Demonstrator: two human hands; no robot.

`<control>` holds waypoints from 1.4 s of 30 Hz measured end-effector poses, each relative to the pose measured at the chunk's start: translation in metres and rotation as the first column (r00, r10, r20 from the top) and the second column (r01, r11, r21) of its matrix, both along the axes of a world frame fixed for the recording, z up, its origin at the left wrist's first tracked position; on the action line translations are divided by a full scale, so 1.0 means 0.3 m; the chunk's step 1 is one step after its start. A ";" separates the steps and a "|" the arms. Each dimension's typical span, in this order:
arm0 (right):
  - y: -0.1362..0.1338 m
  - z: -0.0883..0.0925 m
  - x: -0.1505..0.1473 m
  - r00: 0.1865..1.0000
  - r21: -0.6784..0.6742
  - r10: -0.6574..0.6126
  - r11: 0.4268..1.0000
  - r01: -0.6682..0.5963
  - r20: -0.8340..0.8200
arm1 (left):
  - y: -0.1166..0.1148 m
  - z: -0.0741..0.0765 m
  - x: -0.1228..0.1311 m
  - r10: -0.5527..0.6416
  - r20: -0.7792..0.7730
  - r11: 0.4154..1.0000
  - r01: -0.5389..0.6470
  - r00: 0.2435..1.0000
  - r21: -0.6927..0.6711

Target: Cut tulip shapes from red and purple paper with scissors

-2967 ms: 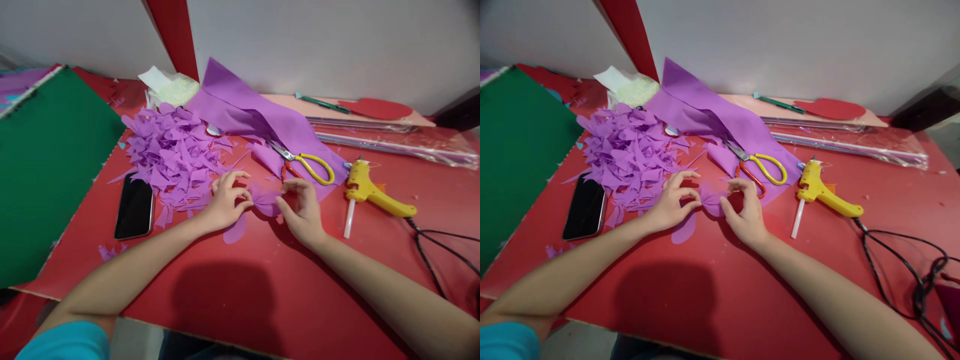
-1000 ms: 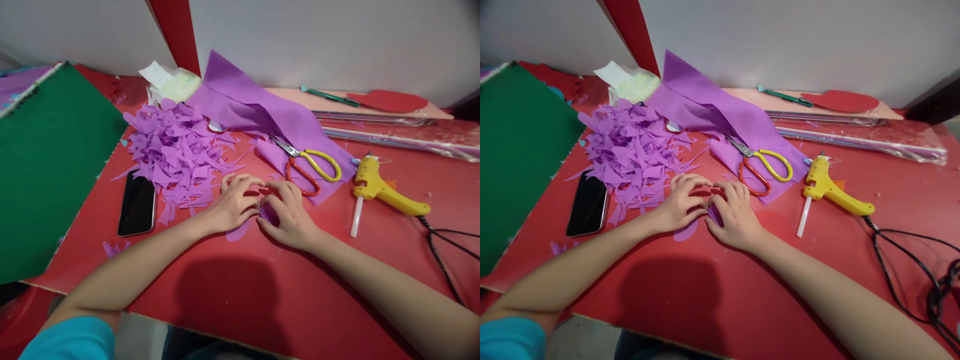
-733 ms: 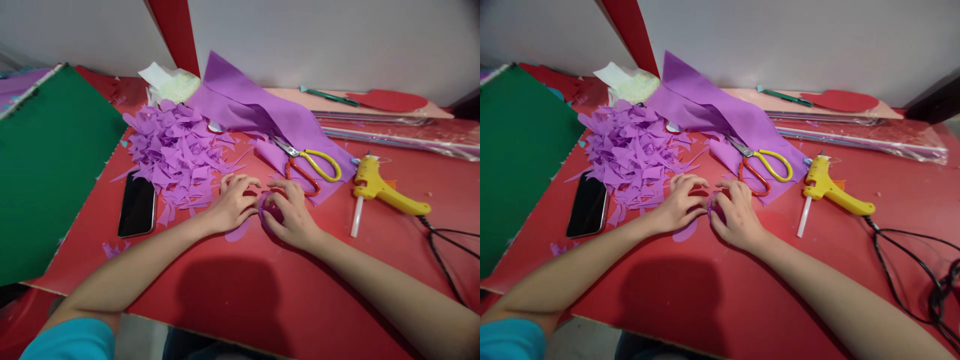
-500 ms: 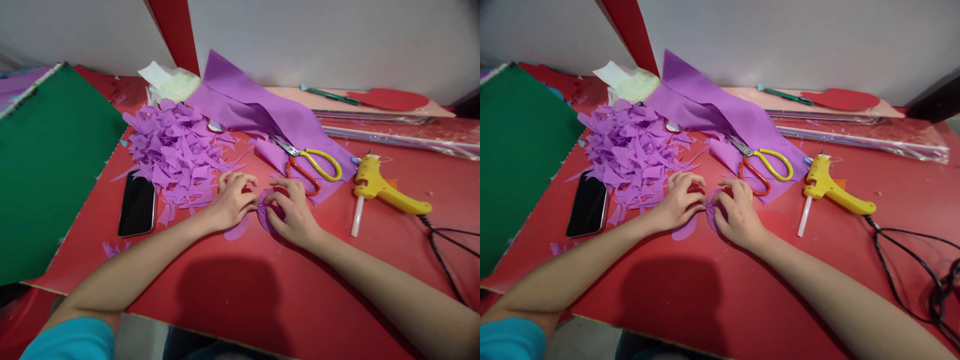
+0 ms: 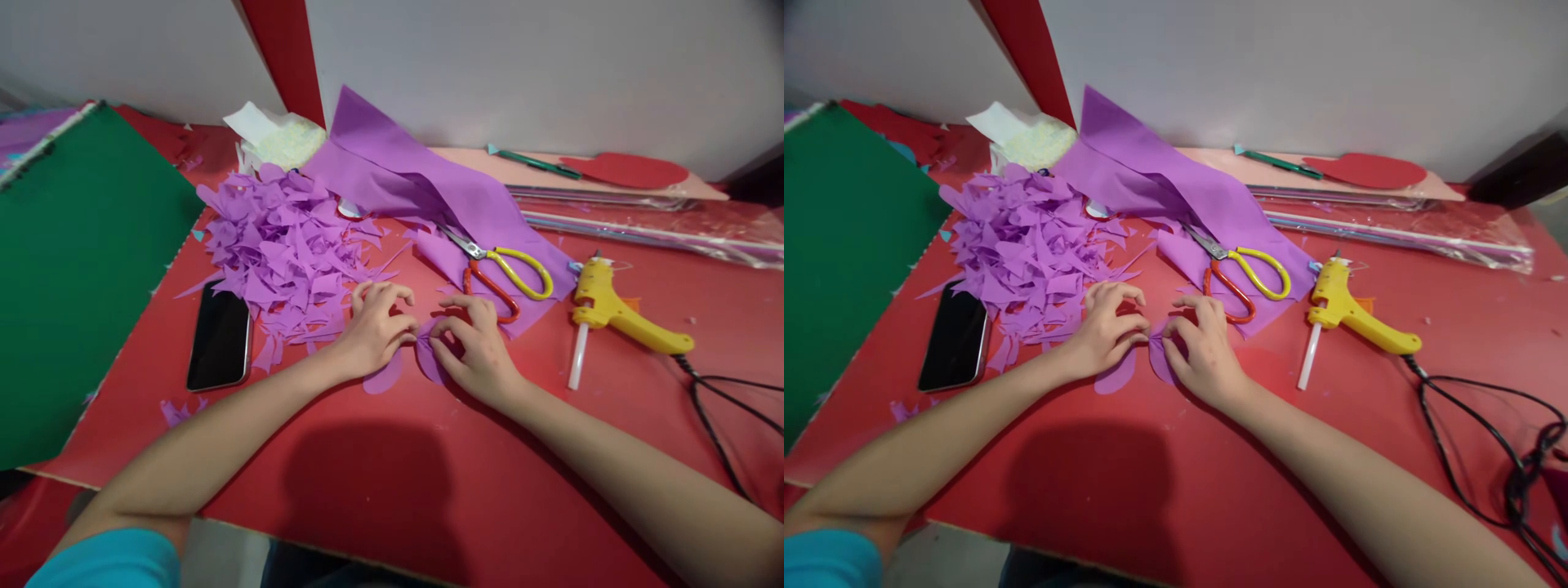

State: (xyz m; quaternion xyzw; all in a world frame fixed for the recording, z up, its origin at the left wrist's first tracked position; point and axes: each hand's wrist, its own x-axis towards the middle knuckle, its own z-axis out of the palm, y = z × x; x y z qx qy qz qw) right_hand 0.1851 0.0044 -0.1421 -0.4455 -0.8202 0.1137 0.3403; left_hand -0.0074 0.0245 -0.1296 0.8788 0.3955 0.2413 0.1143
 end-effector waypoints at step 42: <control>0.008 -0.007 -0.013 0.988 -0.018 -0.075 0.997 0.073 -0.139 | -0.006 -0.005 -0.008 0.123 -0.052 0.990 -0.119 0.991 0.081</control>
